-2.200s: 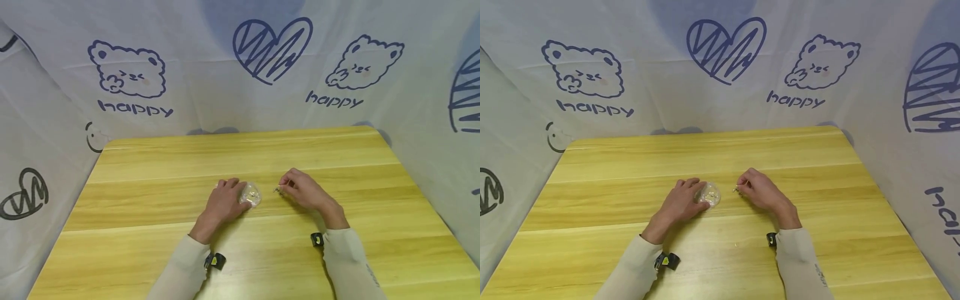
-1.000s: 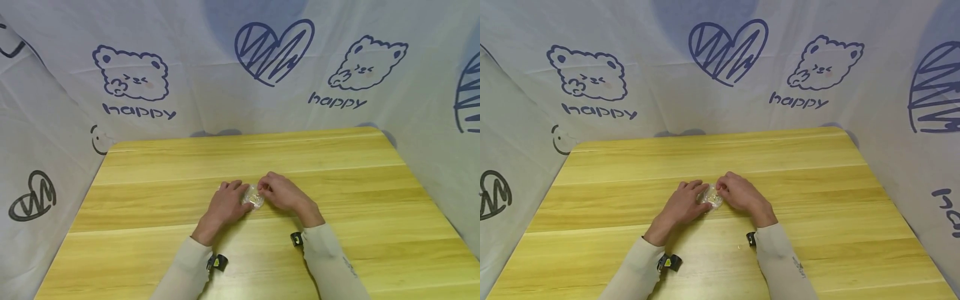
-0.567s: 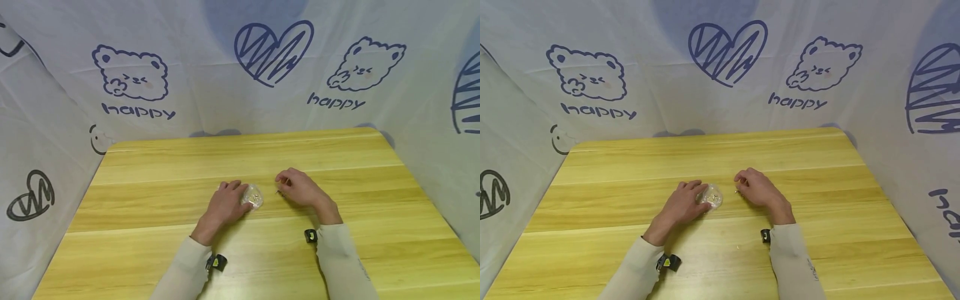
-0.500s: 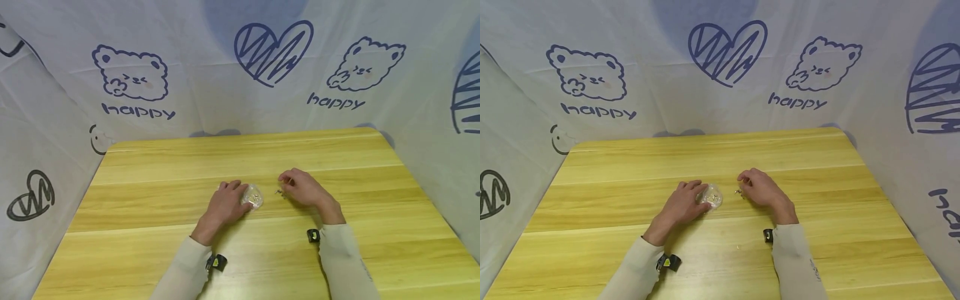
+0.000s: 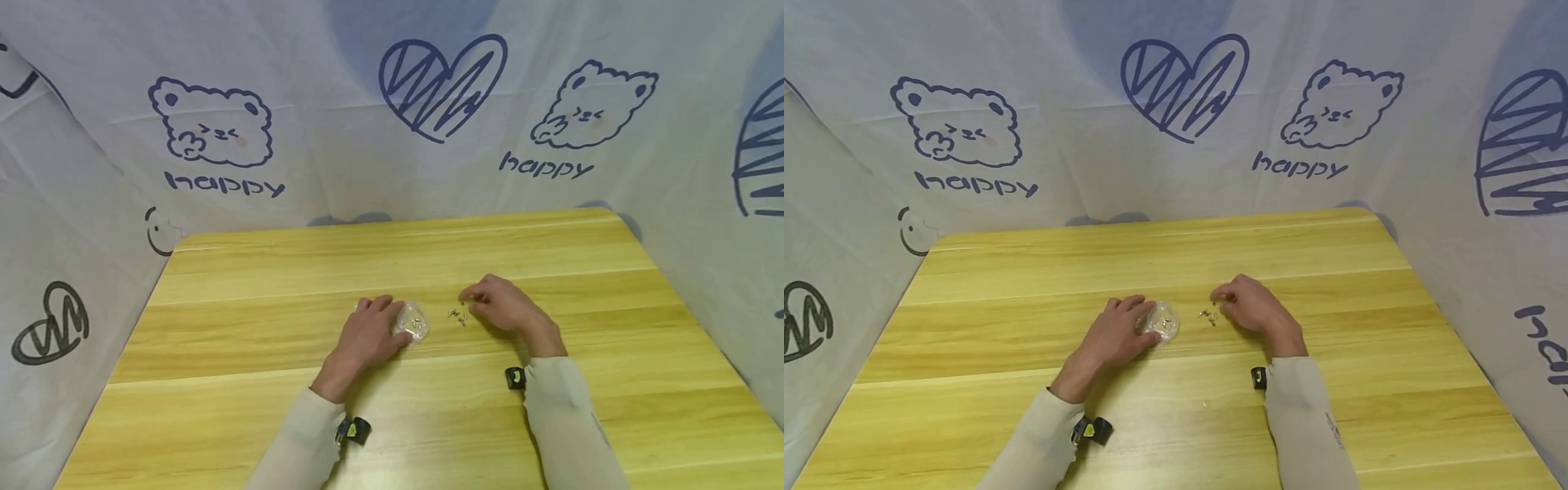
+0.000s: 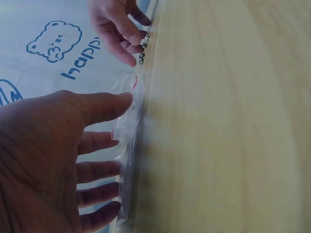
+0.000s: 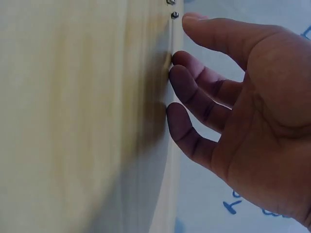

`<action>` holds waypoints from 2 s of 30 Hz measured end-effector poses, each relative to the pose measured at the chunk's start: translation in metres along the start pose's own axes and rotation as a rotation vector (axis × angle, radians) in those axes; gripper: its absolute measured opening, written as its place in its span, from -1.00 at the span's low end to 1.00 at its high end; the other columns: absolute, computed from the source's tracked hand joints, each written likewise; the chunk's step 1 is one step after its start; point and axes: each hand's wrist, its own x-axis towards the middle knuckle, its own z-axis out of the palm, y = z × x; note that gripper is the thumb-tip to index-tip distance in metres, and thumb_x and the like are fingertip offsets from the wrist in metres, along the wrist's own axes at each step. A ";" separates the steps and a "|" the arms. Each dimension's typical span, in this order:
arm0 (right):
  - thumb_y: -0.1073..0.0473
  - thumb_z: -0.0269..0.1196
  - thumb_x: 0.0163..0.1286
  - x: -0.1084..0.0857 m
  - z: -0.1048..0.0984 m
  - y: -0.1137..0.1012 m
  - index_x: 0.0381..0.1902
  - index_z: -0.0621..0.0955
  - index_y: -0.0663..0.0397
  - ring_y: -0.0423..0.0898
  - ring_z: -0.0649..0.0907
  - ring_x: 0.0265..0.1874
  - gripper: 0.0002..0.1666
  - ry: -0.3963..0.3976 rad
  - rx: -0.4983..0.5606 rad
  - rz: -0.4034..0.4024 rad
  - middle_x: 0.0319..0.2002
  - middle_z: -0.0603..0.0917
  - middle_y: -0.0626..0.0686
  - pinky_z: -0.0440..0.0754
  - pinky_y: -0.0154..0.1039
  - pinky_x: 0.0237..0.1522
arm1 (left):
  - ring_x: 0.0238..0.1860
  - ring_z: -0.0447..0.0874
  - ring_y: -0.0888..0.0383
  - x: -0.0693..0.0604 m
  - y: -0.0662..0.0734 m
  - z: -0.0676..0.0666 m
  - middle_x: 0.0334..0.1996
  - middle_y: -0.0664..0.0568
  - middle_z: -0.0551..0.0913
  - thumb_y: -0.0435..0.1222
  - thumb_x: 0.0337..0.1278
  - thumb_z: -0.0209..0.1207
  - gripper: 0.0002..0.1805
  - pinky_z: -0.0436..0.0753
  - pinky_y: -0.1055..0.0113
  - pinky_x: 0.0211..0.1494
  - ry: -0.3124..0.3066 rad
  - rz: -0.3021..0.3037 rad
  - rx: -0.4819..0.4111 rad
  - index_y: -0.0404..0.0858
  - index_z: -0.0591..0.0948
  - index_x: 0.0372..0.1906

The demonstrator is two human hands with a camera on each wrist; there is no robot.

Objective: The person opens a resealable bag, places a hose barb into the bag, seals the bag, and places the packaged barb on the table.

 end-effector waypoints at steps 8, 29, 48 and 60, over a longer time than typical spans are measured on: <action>0.21 0.23 0.34 0.006 -0.001 -0.003 -0.09 0.75 -0.11 -0.04 0.56 -0.12 -0.76 -0.016 0.002 0.029 -0.13 0.63 0.00 0.53 -0.03 0.00 | 0.20 0.42 -0.16 -0.001 0.001 0.000 0.31 -0.13 0.45 0.05 0.14 0.23 -0.37 0.52 -0.01 0.17 0.001 0.001 0.001 -0.09 0.48 0.30; 0.22 0.18 0.41 0.011 0.003 -0.004 -0.30 0.67 0.03 -0.09 0.58 -0.21 -0.87 -0.024 -0.022 -0.008 -0.25 0.64 -0.01 0.57 -0.10 -0.06 | 0.22 0.41 -0.16 0.000 -0.001 0.000 0.33 -0.12 0.43 0.05 0.16 0.22 -0.35 0.52 -0.01 0.17 -0.011 0.000 0.001 -0.11 0.46 0.32; 0.17 0.13 0.45 0.011 0.016 -0.045 -0.20 0.61 0.05 -0.13 0.54 -0.23 -0.87 0.097 0.096 -0.195 -0.19 0.52 -0.01 0.54 -0.20 -0.13 | 0.23 0.40 -0.16 0.001 0.000 0.001 0.33 -0.11 0.43 0.06 0.14 0.22 -0.35 0.52 -0.02 0.18 -0.011 -0.017 0.002 -0.09 0.47 0.32; 0.14 0.13 0.46 0.015 0.030 -0.065 -0.18 0.64 0.01 -0.18 0.51 -0.25 -0.84 -0.029 0.022 -0.199 -0.21 0.52 -0.07 0.52 -0.22 -0.08 | 0.21 0.41 -0.16 0.000 -0.001 0.001 0.33 -0.11 0.43 0.09 0.16 0.20 -0.34 0.53 -0.01 0.16 -0.016 -0.001 0.031 -0.10 0.46 0.33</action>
